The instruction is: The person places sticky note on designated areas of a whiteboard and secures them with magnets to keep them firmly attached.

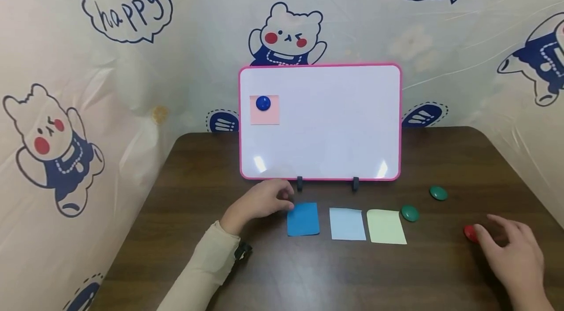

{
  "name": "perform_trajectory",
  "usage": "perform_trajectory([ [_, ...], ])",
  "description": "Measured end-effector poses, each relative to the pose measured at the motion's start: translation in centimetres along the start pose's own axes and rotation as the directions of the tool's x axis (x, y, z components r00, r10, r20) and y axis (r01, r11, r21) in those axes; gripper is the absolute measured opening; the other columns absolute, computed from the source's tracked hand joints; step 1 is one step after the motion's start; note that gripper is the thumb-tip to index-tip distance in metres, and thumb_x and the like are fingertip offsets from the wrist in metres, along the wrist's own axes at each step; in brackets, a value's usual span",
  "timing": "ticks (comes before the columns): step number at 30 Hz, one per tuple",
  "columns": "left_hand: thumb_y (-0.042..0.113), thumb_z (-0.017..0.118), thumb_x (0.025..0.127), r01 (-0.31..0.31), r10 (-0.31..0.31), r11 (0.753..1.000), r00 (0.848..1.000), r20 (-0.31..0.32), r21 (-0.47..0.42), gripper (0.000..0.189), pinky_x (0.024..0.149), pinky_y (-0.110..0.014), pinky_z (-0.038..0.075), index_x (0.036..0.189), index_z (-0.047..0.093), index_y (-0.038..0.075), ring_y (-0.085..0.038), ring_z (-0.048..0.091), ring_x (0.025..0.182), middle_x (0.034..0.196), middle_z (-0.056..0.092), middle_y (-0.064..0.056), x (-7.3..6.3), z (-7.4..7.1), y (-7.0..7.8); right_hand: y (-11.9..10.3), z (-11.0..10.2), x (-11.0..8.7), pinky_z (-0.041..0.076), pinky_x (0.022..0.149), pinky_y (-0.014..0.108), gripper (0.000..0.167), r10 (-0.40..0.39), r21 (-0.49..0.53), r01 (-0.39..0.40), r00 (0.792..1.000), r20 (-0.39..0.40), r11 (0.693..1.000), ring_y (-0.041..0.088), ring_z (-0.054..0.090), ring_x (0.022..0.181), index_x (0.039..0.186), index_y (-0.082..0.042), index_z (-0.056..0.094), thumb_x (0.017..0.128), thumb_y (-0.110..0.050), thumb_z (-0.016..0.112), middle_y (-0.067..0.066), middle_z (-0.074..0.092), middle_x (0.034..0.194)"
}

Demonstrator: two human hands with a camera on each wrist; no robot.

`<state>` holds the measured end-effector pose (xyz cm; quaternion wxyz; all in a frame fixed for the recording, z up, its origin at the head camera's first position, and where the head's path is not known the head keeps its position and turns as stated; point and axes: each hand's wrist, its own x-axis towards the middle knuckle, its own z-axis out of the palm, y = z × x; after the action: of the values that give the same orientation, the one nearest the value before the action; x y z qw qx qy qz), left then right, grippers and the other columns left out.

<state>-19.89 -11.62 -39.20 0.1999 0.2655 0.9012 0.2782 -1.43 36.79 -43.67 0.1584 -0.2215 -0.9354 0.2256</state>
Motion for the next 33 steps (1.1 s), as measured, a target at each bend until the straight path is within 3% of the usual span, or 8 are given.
perform_trajectory([
  [5, 0.031, 0.077, 0.091, 0.005, -0.005, 1.000, 1.000, 0.022, 0.010, 0.035, 0.089, -0.040, 0.052, 0.120, 0.068, 0.014, -0.018, 0.059, 0.097, 0.107, 0.064, 0.002, 0.0, 0.3, 0.0, 1.2, 0.1, 0.4, 0.037, 0.071, 0.052, 0.063, 0.005, -0.014, -0.004, 0.996, 0.086, 1.000, 0.044, 0.054, 0.090, 0.135, 0.011, 0.049, 0.100, -0.039, 0.063, 0.040, 0.039, 0.130],
  [11, 0.029, 0.078, 0.091, 0.017, -0.019, 0.998, 1.000, 0.025, 0.052, 0.034, 0.086, -0.038, 0.051, 0.120, 0.068, 0.014, -0.017, 0.058, 0.093, 0.101, 0.063, 0.004, 0.2, 0.9, 0.2, 1.7, 0.3, 0.5, 0.039, 0.075, 0.061, 0.077, 0.014, -0.029, -0.010, 0.989, 0.144, 1.000, 0.046, 0.051, 0.093, 0.137, 0.014, 0.043, 0.098, -0.048, 0.063, 0.041, 0.037, 0.128],
  [33, 0.016, 0.075, 0.092, 0.039, -0.040, 0.999, 0.999, 0.025, 0.030, 0.019, 0.072, -0.035, 0.050, 0.110, 0.069, 0.011, -0.019, 0.056, 0.078, 0.086, 0.060, 0.004, 0.4, 1.9, 0.4, 1.7, 0.6, 0.5, 0.041, 0.069, 0.054, 0.070, -0.030, -0.088, 0.045, 0.985, 0.171, 0.995, 0.039, 0.054, 0.088, 0.124, 0.014, 0.056, 0.095, -0.050, 0.067, 0.030, 0.052, 0.108],
])
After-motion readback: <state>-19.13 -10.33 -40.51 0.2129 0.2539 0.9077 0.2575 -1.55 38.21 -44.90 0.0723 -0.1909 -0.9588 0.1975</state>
